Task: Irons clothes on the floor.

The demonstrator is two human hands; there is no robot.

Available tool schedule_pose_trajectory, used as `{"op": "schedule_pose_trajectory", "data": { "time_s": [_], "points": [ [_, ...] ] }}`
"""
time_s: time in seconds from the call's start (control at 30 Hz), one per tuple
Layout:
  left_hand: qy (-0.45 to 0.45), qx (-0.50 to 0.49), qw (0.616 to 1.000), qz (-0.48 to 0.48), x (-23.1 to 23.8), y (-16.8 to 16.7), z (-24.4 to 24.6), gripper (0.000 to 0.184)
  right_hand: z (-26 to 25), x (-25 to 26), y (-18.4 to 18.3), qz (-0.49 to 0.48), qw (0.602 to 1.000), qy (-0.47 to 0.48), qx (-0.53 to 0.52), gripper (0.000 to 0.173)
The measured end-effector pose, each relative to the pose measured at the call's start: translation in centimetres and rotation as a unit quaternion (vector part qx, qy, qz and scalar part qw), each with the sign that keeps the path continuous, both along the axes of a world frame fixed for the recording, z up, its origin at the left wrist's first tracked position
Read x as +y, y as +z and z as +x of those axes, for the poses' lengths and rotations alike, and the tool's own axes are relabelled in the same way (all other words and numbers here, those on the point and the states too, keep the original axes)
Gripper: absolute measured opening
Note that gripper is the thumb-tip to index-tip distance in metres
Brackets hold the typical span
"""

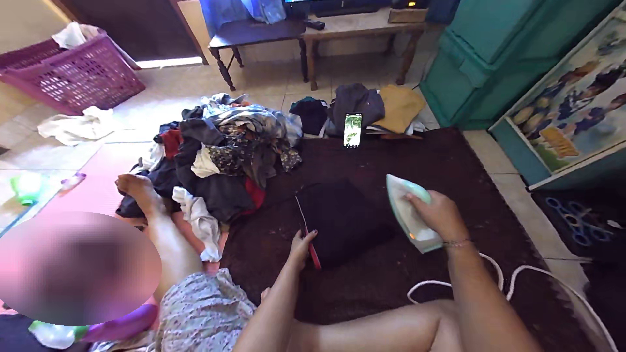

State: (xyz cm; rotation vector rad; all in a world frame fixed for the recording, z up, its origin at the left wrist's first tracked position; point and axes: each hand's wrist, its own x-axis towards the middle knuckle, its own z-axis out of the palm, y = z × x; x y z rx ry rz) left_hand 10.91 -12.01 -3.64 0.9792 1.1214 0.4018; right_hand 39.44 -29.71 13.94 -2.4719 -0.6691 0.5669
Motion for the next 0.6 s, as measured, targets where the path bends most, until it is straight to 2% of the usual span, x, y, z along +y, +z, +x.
{"op": "schedule_pose_trajectory", "data": {
  "time_s": [0.07,0.2,0.43,0.6],
  "points": [
    [-0.006,-0.007,1.000,0.004,0.0,0.0,-0.2,0.056,-2.9,2.3,-0.5,-0.022,0.997,0.063,0.025,0.058],
    [-0.009,-0.031,0.999,0.026,0.0,-0.9,-0.7,0.061,-7.3,7.1,-5.2,-0.137,0.975,0.174,0.025,0.064],
    [-0.005,-0.048,0.999,0.020,0.3,-0.9,-0.5,0.060,-7.7,15.7,-5.1,-0.168,0.976,0.137,-0.004,0.069],
    [0.000,-0.044,0.999,0.028,0.0,-1.2,-1.0,0.056,-7.0,14.6,-6.1,-0.133,0.970,0.198,0.051,0.065]
  ]
}}
